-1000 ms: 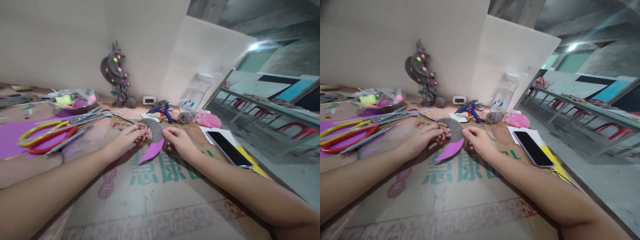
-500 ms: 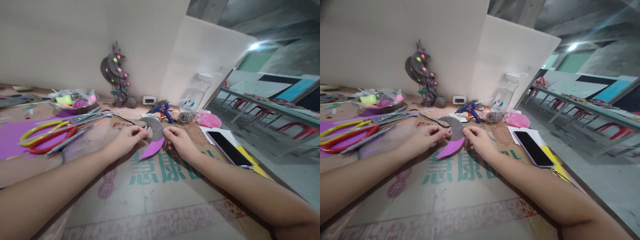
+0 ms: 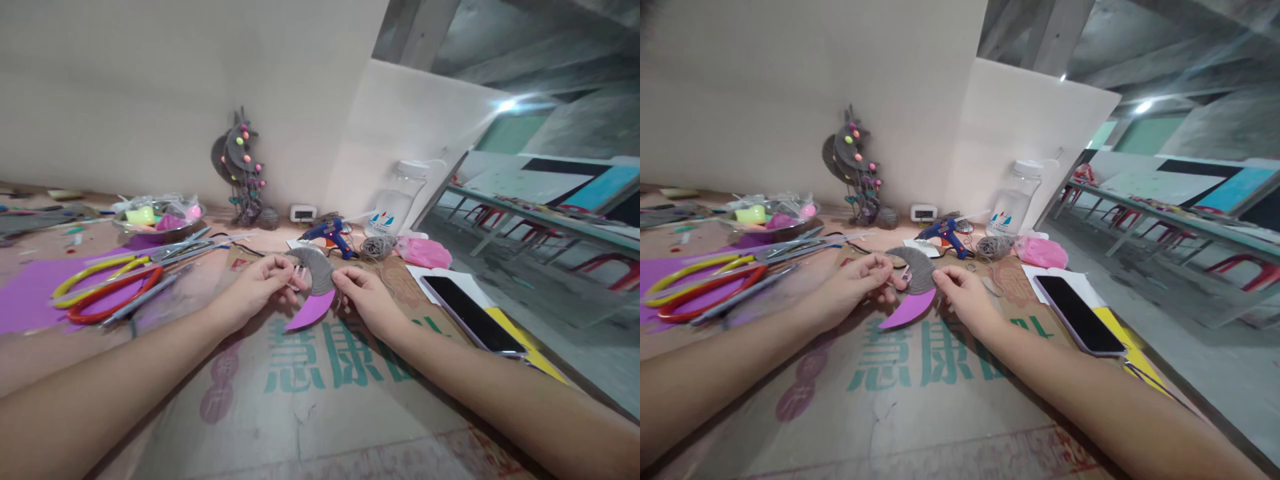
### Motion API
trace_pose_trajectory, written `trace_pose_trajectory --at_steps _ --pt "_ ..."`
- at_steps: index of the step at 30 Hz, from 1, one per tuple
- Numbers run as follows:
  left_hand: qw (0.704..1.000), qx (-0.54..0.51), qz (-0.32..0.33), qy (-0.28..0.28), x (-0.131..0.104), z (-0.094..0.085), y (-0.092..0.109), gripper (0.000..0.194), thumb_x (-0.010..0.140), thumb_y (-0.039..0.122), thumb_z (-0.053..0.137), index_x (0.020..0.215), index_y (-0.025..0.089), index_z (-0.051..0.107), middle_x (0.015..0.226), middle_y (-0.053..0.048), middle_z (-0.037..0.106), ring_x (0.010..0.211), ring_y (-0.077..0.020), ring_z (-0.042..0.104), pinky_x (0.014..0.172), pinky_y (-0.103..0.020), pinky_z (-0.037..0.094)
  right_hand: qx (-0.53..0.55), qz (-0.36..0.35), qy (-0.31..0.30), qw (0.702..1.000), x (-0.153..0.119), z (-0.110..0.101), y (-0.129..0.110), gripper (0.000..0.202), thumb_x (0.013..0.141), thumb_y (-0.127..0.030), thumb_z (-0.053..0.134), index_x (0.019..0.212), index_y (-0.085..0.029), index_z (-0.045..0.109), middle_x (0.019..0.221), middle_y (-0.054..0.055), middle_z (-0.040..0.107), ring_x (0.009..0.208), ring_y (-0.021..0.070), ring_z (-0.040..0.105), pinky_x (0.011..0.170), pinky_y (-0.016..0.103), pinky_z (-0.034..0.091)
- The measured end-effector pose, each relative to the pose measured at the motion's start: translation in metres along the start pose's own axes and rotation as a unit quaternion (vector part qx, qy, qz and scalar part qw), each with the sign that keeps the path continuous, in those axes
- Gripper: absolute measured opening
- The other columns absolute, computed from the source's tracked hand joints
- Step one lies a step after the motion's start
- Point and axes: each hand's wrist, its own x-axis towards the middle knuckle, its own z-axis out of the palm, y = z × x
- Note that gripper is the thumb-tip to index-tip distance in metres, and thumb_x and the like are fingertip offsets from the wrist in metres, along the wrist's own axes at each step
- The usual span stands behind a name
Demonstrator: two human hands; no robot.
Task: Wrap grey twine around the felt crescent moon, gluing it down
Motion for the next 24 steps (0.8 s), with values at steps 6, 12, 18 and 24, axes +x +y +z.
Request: trace_pose_trajectory --at_steps 6,12,18,24 --pt "1.0 0.016 0.002 0.009 0.0023 0.0021 -0.0027 0.027 0.082 0.041 0.056 0.071 0.017 0.048 0.042 0.011 0.028 0.035 -0.0037 0.021 0.036 -0.016 0.017 0.004 -0.016 0.013 1.0 0.0009 -0.0031 0.001 0.032 0.079 -0.051 0.056 0.077 -0.019 0.056 0.049 -0.006 0.048 0.04 0.008 0.043 0.039 0.019 0.033" --pt "0.996 0.071 0.015 0.051 0.0033 0.0 -0.0007 0.036 0.08 0.045 0.053 0.059 0.016 0.047 0.046 0.008 0.031 0.038 -0.0041 0.026 0.038 -0.018 0.018 0.014 -0.025 0.013 1.0 0.0002 -0.0038 0.0007 0.034 0.078 -0.053 0.057 0.077 -0.019 0.055 0.051 -0.005 0.048 0.04 0.0075 0.042 0.038 0.02 0.034" --pt "0.989 0.142 0.008 0.04 0.0013 0.0013 -0.0018 0.02 0.074 0.032 0.064 0.076 0.013 0.058 0.066 0.002 0.058 0.05 -0.0057 0.046 0.047 -0.018 0.032 0.022 -0.024 0.015 0.999 -0.003 -0.0004 -0.0035 0.032 0.078 -0.051 0.057 0.077 -0.019 0.056 0.05 -0.006 0.046 0.038 0.0068 0.04 0.038 0.019 0.033" --pt "0.989 0.147 -0.011 0.004 -0.0008 0.0014 -0.0053 0.028 0.075 0.041 0.063 0.07 0.014 0.057 0.057 0.004 0.051 0.049 -0.0071 0.043 0.046 -0.019 0.031 0.022 -0.027 0.007 0.999 -0.0058 0.0015 -0.0064 0.028 0.08 -0.047 0.056 0.078 -0.019 0.056 0.052 -0.006 0.047 0.042 0.008 0.043 0.041 0.02 0.036"
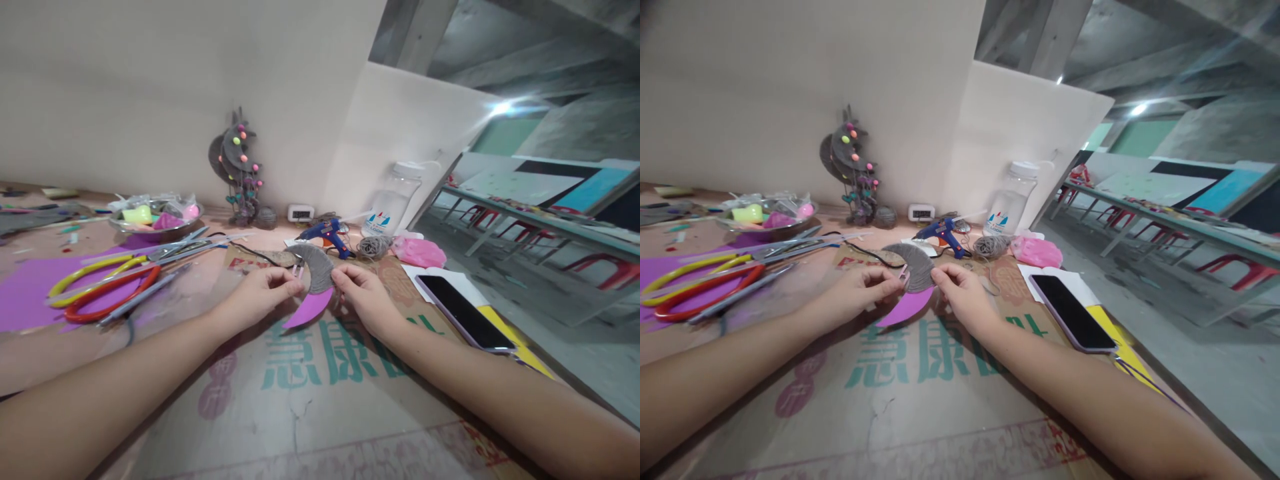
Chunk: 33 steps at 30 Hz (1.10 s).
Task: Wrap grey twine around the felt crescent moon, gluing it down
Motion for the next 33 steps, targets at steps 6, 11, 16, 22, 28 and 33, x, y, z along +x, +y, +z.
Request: trace_pose_trajectory --at_steps 6,11,16,22,28,33 --pt "0.995 -0.075 0.007 0.059 0.001 0.004 -0.003 0.038 0.079 0.043 0.057 0.054 0.016 0.045 0.054 0.003 0.044 0.051 -0.0076 0.043 0.048 -0.019 0.034 -0.01 0.0 -0.018 1.0 -0.001 0.0 -0.001 0.03 0.081 -0.048 0.055 0.075 -0.019 0.054 0.053 -0.005 0.047 0.042 0.0071 0.039 0.04 0.019 0.03" --pt "0.991 -0.074 0.069 0.089 0.007 0.002 -0.003 0.032 0.066 0.017 0.067 0.095 0.018 0.054 0.087 -0.001 0.06 0.07 -0.0107 0.058 0.061 -0.021 0.045 -0.027 -0.007 -0.017 0.999 -0.001 -0.001 -0.001 0.03 0.081 -0.047 0.055 0.073 -0.018 0.053 0.053 -0.006 0.045 0.043 0.0068 0.037 0.041 0.019 0.028" --pt "0.999 0.017 0.037 0.004 0.004 0.001 -0.003 0.022 0.077 0.032 0.059 0.091 0.014 0.059 0.068 0.002 0.055 0.051 -0.008 0.046 0.047 -0.02 0.036 -0.029 -0.019 -0.025 0.999 0.0 0.0 0.0 0.028 0.081 -0.045 0.056 0.075 -0.018 0.055 0.058 -0.005 0.046 0.048 0.0079 0.042 0.046 0.02 0.034" --pt "0.995 0.098 0.033 -0.014 -0.004 0.001 0.007 0.031 0.077 0.043 0.057 0.065 0.015 0.059 0.058 0.001 0.056 0.055 -0.0121 0.05 0.054 -0.023 0.039 -0.102 -0.068 -0.051 0.991 -0.003 0.001 -0.002 0.031 0.083 -0.046 0.054 0.069 -0.018 0.054 0.059 -0.004 0.047 0.051 0.0085 0.042 0.048 0.021 0.034" --pt "0.991 0.125 0.018 0.051 -0.003 0.001 0.008 0.033 0.074 0.046 0.058 0.06 0.016 0.057 0.056 0.0 0.055 0.052 -0.0128 0.048 0.048 -0.023 0.035 -0.073 -0.043 -0.047 0.995 -0.005 0.0 -0.003 0.038 0.089 -0.05 0.041 0.082 -0.019 0.061 0.065 -0.002 0.05 0.054 0.0097 0.044 0.05 0.022 0.035" --pt "0.99 0.132 0.017 0.056 -0.003 -0.001 0.007 0.036 0.076 0.047 0.057 0.058 0.016 0.054 0.056 0.001 0.053 0.052 -0.0116 0.047 0.048 -0.022 0.034 -0.112 -0.062 -0.039 0.991 -0.001 -0.001 -0.002 0.027 0.083 -0.044 0.054 0.083 -0.018 0.063 0.077 0.0 0.058 0.064 0.0107 0.05 0.058 0.022 0.039"
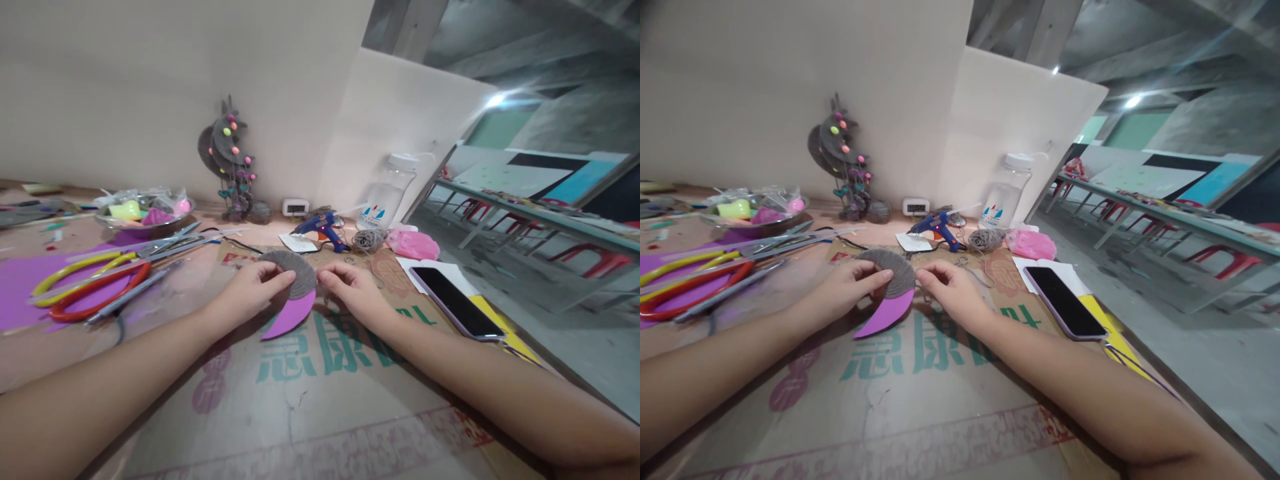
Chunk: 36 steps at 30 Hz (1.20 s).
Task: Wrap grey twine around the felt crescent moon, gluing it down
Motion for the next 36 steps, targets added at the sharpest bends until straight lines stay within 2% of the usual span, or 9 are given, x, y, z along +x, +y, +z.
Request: trace_pose_trajectory --at_steps 4,7,11,15,18,22,28,32,36 --pt "0.999 0.011 -0.001 -0.047 -0.001 0.0 0.002 0.034 0.077 0.045 0.056 0.062 0.015 0.057 0.057 0.001 0.054 0.052 -0.0116 0.047 0.049 -0.023 0.033 -0.006 -0.02 -0.022 1.0 0.0 0.001 -0.004 0.022 0.081 -0.038 0.058 0.073 -0.017 0.062 0.07 -0.001 0.056 0.065 0.0105 0.049 0.061 0.023 0.039" --pt "0.996 -0.03 0.031 -0.075 0.0 0.001 -0.001 0.034 0.079 0.043 0.054 0.059 0.016 0.053 0.055 0.002 0.05 0.051 -0.0103 0.042 0.048 -0.022 0.031 0.007 -0.003 -0.015 1.0 -0.001 0.002 -0.003 0.025 0.08 -0.04 0.057 0.068 -0.018 0.059 0.06 -0.003 0.05 0.055 0.0091 0.044 0.054 0.023 0.035" --pt "0.99 -0.128 0.015 -0.054 0.001 0.003 -0.004 0.031 0.078 0.044 0.055 0.063 0.017 0.054 0.058 0.002 0.049 0.053 -0.0103 0.044 0.051 -0.022 0.035 0.031 0.038 -0.003 0.999 -0.002 0.003 -0.001 0.027 0.08 -0.044 0.056 0.072 -0.019 0.057 0.053 -0.005 0.045 0.046 0.0079 0.037 0.046 0.022 0.029" --pt "0.997 -0.049 -0.014 -0.057 -0.001 0.002 0.002 0.032 0.075 0.043 0.058 0.06 0.016 0.057 0.056 0.0 0.053 0.052 -0.0111 0.045 0.048 -0.022 0.034 0.015 0.026 -0.01 0.999 -0.002 0.003 -0.001 0.027 0.081 -0.044 0.055 0.073 -0.019 0.058 0.055 -0.004 0.047 0.049 0.0086 0.039 0.047 0.021 0.03" --pt "0.999 -0.006 -0.03 -0.031 -0.003 0.001 0.007 0.033 0.075 0.042 0.058 0.055 0.016 0.056 0.053 0.0 0.054 0.049 -0.0112 0.045 0.045 -0.022 0.032 -0.012 -0.013 -0.025 1.0 -0.002 0.002 -0.002 0.026 0.081 -0.041 0.056 0.07 -0.018 0.058 0.063 -0.003 0.05 0.057 0.0093 0.043 0.053 0.022 0.034" --pt "0.999 -0.001 -0.02 -0.025 -0.002 0.001 0.006 0.032 0.075 0.042 0.057 0.057 0.016 0.055 0.053 0.001 0.053 0.047 -0.0108 0.044 0.044 -0.021 0.031 -0.005 -0.011 -0.045 0.999 -0.001 0.001 -0.001 0.033 0.083 -0.046 0.052 0.065 -0.018 0.053 0.06 -0.004 0.045 0.055 0.0089 0.041 0.052 0.022 0.032" --pt "0.998 -0.041 0.041 -0.031 0.001 0.001 0.0 0.038 0.08 0.045 0.051 0.054 0.017 0.052 0.054 0.001 0.049 0.051 -0.0109 0.044 0.049 -0.022 0.034 -0.005 -0.019 -0.047 0.999 -0.002 0.002 -0.001 0.034 0.084 -0.046 0.052 0.064 -0.018 0.051 0.06 -0.004 0.042 0.054 0.0083 0.038 0.051 0.022 0.03" --pt "0.999 0.001 0.003 -0.032 0.0 0.0 0.001 0.034 0.076 0.046 0.058 0.058 0.017 0.055 0.055 0.001 0.053 0.05 -0.0114 0.046 0.046 -0.022 0.032 -0.014 -0.027 -0.054 0.998 -0.002 0.001 -0.003 0.035 0.085 -0.044 0.05 0.063 -0.017 0.051 0.061 -0.003 0.043 0.056 0.0084 0.04 0.053 0.022 0.033" --pt "1.0 -0.012 -0.011 0.024 0.001 0.0 0.003 0.032 0.074 0.043 0.06 0.058 0.016 0.055 0.055 0.001 0.054 0.051 -0.0116 0.047 0.046 -0.022 0.033 0.024 0.002 -0.019 1.0 0.001 -0.004 -0.004 0.025 0.085 -0.043 0.052 0.087 -0.019 0.06 0.079 -0.001 0.059 0.054 0.0067 0.045 0.048 0.02 0.036"
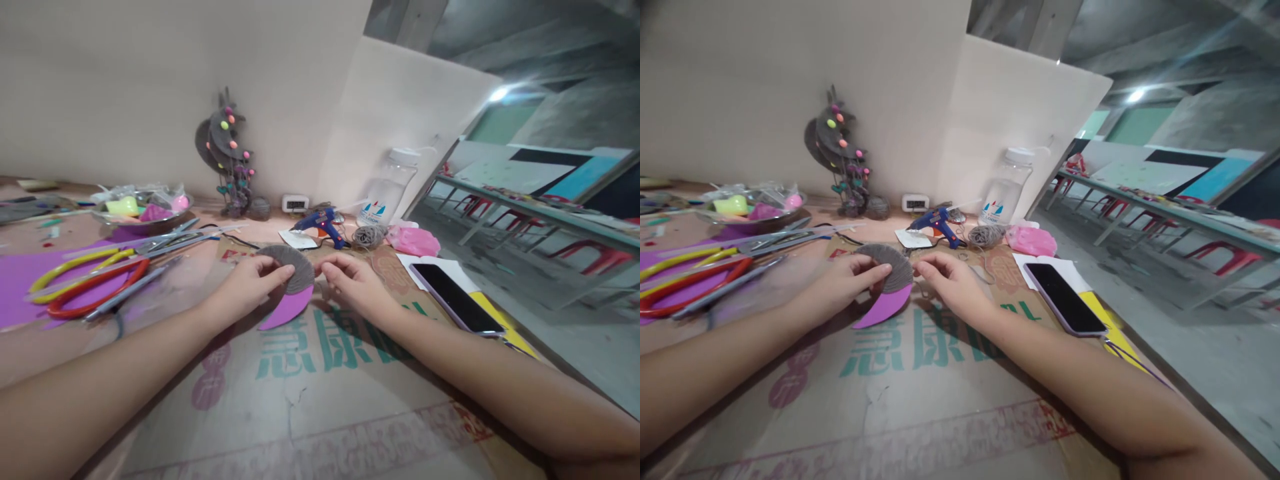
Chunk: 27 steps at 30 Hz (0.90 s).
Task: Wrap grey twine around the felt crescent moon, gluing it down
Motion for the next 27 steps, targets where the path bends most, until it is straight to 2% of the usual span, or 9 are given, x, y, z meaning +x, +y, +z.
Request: trace_pose_trajectory --at_steps 3,8,12,17,21,24,27 --pt "1.0 -0.018 0.003 0.019 0.002 0.0 -0.001 0.033 0.075 0.044 0.059 0.057 0.017 0.054 0.055 0.002 0.054 0.052 -0.0119 0.048 0.048 -0.022 0.034 0.075 0.039 -0.007 0.996 0.0 -0.001 -0.001 0.031 0.082 -0.041 0.056 0.108 -0.023 0.053 0.1 0.003 0.063 0.044 0.0034 0.043 0.037 0.019 0.035" --pt "0.999 -0.038 0.007 0.035 0.004 0.0 -0.002 0.034 0.076 0.041 0.058 0.054 0.017 0.051 0.053 0.003 0.051 0.051 -0.0108 0.046 0.049 -0.022 0.034 0.107 0.086 -0.058 0.989 -0.004 0.005 -0.004 0.045 0.079 -0.036 0.06 0.119 -0.025 0.044 0.114 0.007 0.058 0.039 0.002 0.046 0.032 0.019 0.037" --pt "0.999 -0.025 0.019 0.026 0.005 0.0 -0.004 0.034 0.078 0.04 0.057 0.054 0.016 0.051 0.054 0.003 0.051 0.053 -0.0105 0.046 0.053 -0.023 0.035 0.07 0.088 -0.061 0.992 -0.004 0.008 -0.003 0.048 0.077 -0.033 0.063 0.121 -0.026 0.044 0.1 0.003 0.06 0.045 0.0045 0.05 0.035 0.019 0.041" --pt "1.0 -0.022 0.01 0.016 0.004 -0.003 -0.005 0.035 0.079 0.044 0.057 0.059 0.016 0.053 0.056 0.002 0.052 0.053 -0.0107 0.046 0.052 -0.023 0.034 0.016 0.038 -0.016 0.999 -0.003 0.005 0.002 0.035 0.078 -0.031 0.063 0.11 -0.022 0.052 0.081 -0.001 0.056 0.056 0.007 0.052 0.047 0.02 0.043" --pt "1.0 -0.009 -0.004 0.025 0.002 -0.003 -0.001 0.034 0.079 0.041 0.057 0.056 0.016 0.052 0.055 0.002 0.051 0.051 -0.01 0.045 0.049 -0.022 0.032 -0.047 -0.004 -0.014 0.999 -0.003 0.001 0.006 0.034 0.077 -0.033 0.065 0.108 -0.022 0.055 0.083 0.0 0.06 0.067 0.0107 0.056 0.06 0.024 0.046" --pt "0.999 -0.027 0.0 0.037 0.002 -0.001 0.0 0.034 0.077 0.041 0.059 0.055 0.016 0.051 0.053 0.003 0.05 0.05 -0.0098 0.045 0.049 -0.022 0.033 -0.044 0.004 -0.02 0.999 -0.002 -0.003 0.007 0.035 0.081 -0.042 0.059 0.109 -0.021 0.056 0.091 0.003 0.064 0.06 0.0085 0.052 0.055 0.022 0.043" --pt "0.998 -0.048 -0.01 0.039 0.003 0.0 -0.004 0.034 0.076 0.042 0.059 0.056 0.016 0.051 0.053 0.003 0.05 0.049 -0.0095 0.045 0.048 -0.022 0.032 0.0 -0.001 -0.002 1.0 0.0 -0.006 0.007 0.04 0.09 -0.048 0.04 0.107 -0.016 0.058 0.089 0.005 0.066 0.048 0.0054 0.043 0.046 0.021 0.037"
